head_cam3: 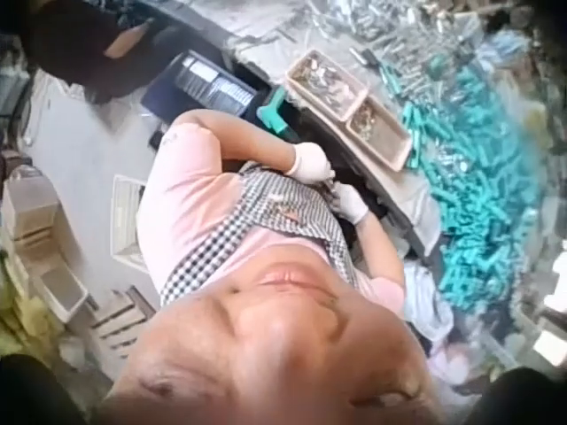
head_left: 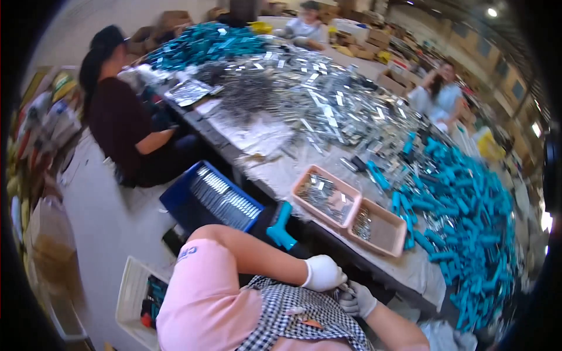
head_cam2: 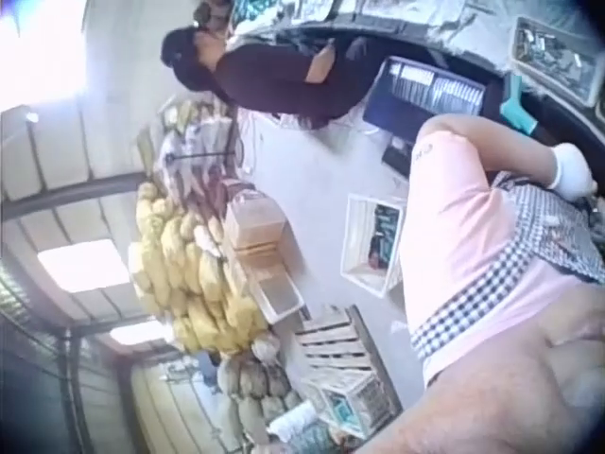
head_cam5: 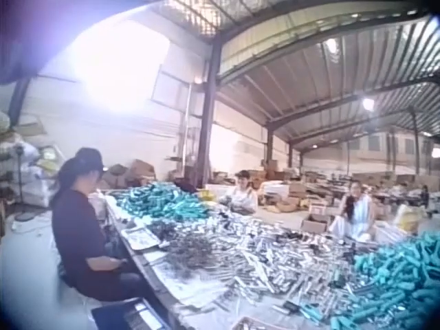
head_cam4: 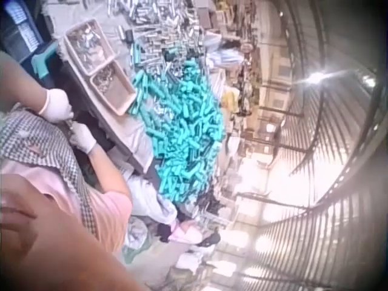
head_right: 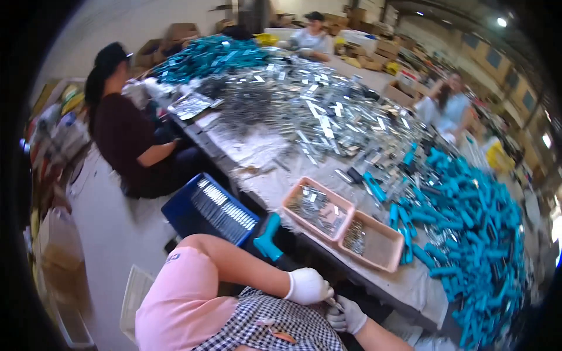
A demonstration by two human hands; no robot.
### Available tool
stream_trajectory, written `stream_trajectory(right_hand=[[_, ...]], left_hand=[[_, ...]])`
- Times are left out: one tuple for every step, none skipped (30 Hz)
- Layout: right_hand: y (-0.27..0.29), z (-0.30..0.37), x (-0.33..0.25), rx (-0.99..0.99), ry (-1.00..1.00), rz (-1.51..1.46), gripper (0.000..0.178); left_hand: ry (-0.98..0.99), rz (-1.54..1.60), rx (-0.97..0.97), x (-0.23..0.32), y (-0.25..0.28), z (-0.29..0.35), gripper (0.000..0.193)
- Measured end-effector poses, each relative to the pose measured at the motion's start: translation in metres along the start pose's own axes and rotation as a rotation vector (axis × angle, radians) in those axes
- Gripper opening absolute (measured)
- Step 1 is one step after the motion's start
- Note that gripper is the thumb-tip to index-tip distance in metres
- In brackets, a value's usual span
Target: Assembling metal rods and plastic handles into finished hardware components at a workshop table.
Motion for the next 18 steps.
stream_trajectory(right_hand=[[-0.007, -0.003, 0.001, 0.187, 0.050, 0.085, 0.051], [-0.020, -0.005, -0.003, 0.381, 0.100, 0.154, 0.050], [-0.015, -0.013, -0.008, 0.561, 0.299, 0.262, 0.046], [-0.006, -0.015, -0.028, 0.753, 0.784, 1.049, 0.036], [-0.027, -0.007, -0.036, 0.918, 1.026, 1.631, 0.037], [-0.068, 0.011, -0.041, 0.795, 1.281, 1.864, 0.038], [-0.074, 0.023, -0.041, 0.706, 1.322, 2.127, 0.039], [-0.081, 0.028, -0.036, 0.767, 1.449, 2.201, 0.037], [-0.077, 0.027, -0.034, 0.799, 1.399, 2.227, 0.035], [-0.073, 0.026, -0.034, 0.837, 1.343, 2.252, 0.033], [-0.069, 0.026, -0.033, 0.835, 1.233, 2.259, 0.029], [-0.065, 0.026, -0.031, 0.859, 1.242, 2.241, 0.029], [-0.058, 0.023, -0.028, 0.832, 1.173, 2.122, 0.031], [-0.046, 0.020, -0.021, 0.819, 1.100, 1.995, 0.033], [-0.019, 0.008, -0.012, 0.634, 1.079, 1.276, 0.046], [-0.015, 0.008, -0.015, 0.534, 0.573, 0.826, 0.048], [-0.024, 0.015, -0.006, 0.397, 0.078, 0.367, 0.050], [-0.032, 0.015, -0.001, 0.435, 0.159, 0.305, 0.050]], left_hand=[[-0.028, -0.045, -0.002, -0.002, -0.004, 0.003, 0.018], [0.036, -0.015, -0.069, -0.005, 0.001, 0.007, 0.020], [0.094, 0.090, -0.137, -0.013, 0.000, 0.011, 0.026], [0.196, 0.161, -0.256, -0.020, 0.003, 0.011, 0.032], [0.233, 0.312, -0.310, -0.031, -0.002, 0.014, 0.038], [0.168, 0.467, -0.254, -0.046, -0.020, 0.019, 0.041], [0.461, 0.807, -0.556, -0.038, 0.007, 0.006, 0.041], [0.525, 1.047, -0.677, -0.041, 0.001, 0.008, 0.038], [0.606, 1.285, -0.795, -0.049, -0.011, 0.011, 0.036], [0.565, 1.341, -0.796, -0.055, -0.033, 0.010, 0.037], [0.520, 1.129, -0.749, -0.047, -0.020, 0.003, 0.039], [0.471, 0.921, -0.692, -0.038, -0.006, -0.003, 0.042], [0.091, 0.534, -0.346, -0.043, -0.030, -0.004, 0.043], [0.057, 0.341, -0.320, -0.029, -0.023, -0.007, 0.041], [0.012, 0.144, -0.287, -0.012, -0.007, -0.013, 0.040], [-0.020, 0.043, -0.212, -0.003, 0.009, -0.011, 0.037], [0.001, 0.024, -0.180, 0.002, 0.011, -0.007, 0.037], [0.023, 0.019, -0.164, 0.005, 0.012, -0.005, 0.037]])
Point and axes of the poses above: each hand's wrist, its own z-axis away from the middle knuckle, its own y-axis out of the back of the hand, x = y × z, the point moved 3 cm from there along -z, towards the middle knuckle, and after that the axes turned 12 degrees about x, right-handed, at the moved point
